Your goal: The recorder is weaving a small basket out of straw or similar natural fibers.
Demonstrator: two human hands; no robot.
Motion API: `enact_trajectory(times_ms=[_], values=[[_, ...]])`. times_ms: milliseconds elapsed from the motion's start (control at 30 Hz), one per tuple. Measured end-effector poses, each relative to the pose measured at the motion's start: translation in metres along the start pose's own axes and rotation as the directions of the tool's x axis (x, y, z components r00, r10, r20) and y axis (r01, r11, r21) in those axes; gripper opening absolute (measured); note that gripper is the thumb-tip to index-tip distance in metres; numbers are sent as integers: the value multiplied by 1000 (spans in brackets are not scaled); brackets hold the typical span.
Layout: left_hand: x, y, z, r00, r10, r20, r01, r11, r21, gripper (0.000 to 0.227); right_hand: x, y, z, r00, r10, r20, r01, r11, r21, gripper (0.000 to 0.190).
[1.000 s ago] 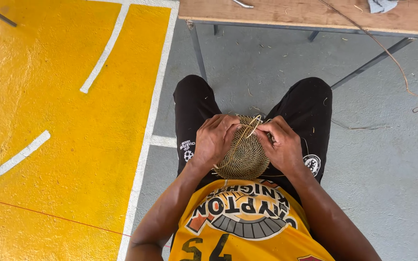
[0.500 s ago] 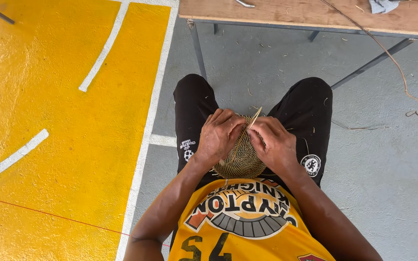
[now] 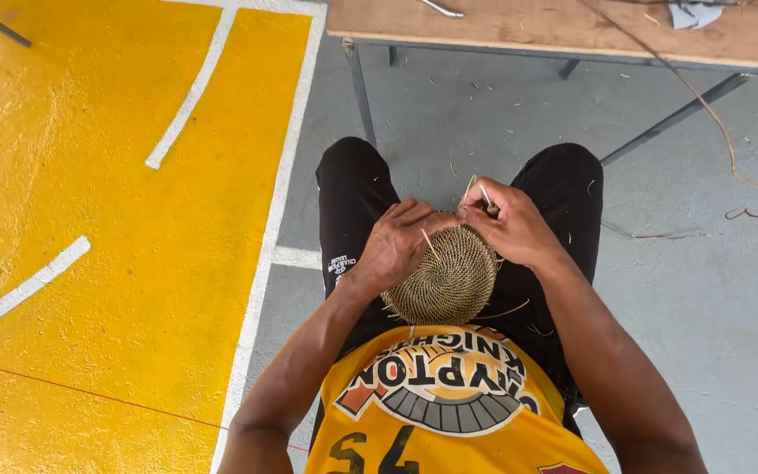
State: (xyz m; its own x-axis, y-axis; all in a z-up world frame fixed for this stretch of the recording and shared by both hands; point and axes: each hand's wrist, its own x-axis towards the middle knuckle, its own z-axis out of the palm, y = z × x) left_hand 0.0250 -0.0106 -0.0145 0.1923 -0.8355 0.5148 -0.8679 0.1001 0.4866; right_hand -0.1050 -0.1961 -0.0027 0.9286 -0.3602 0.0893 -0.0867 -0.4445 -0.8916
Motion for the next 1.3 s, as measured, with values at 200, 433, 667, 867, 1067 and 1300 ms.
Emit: enact_trajectory(times_ms=[200, 433, 667, 867, 1067, 1300], values=[[4, 7, -2, 1000, 4, 9, -4, 999, 47, 40, -6, 0, -1, 989, 147, -4, -147, 989, -19, 11], [-6, -5, 8, 999, -49, 20, 48, 998, 37, 46, -54, -29, 44, 904, -380, -196, 263, 855, -447, 11], [-2, -7, 2, 992, -115, -45, 114, 993, -29, 36, -64, -52, 70, 811, -578, -90, 476, 742, -472, 14], [-5, -8, 6, 988, -131, -83, 130, 991, -16, 30, -71, -106, 62, 823, -565, 56, 553, 774, -310, 20], [-5, -12, 5, 968, -244, -54, 241, 969, -59, 20, -84, -144, 57, 722, -665, 189, 691, 686, -227, 32], [-6, -56, 14, 929, -368, 50, 367, 890, -270, 9, -76, -96, 27, 817, -569, -98, 556, 821, -131, 41]])
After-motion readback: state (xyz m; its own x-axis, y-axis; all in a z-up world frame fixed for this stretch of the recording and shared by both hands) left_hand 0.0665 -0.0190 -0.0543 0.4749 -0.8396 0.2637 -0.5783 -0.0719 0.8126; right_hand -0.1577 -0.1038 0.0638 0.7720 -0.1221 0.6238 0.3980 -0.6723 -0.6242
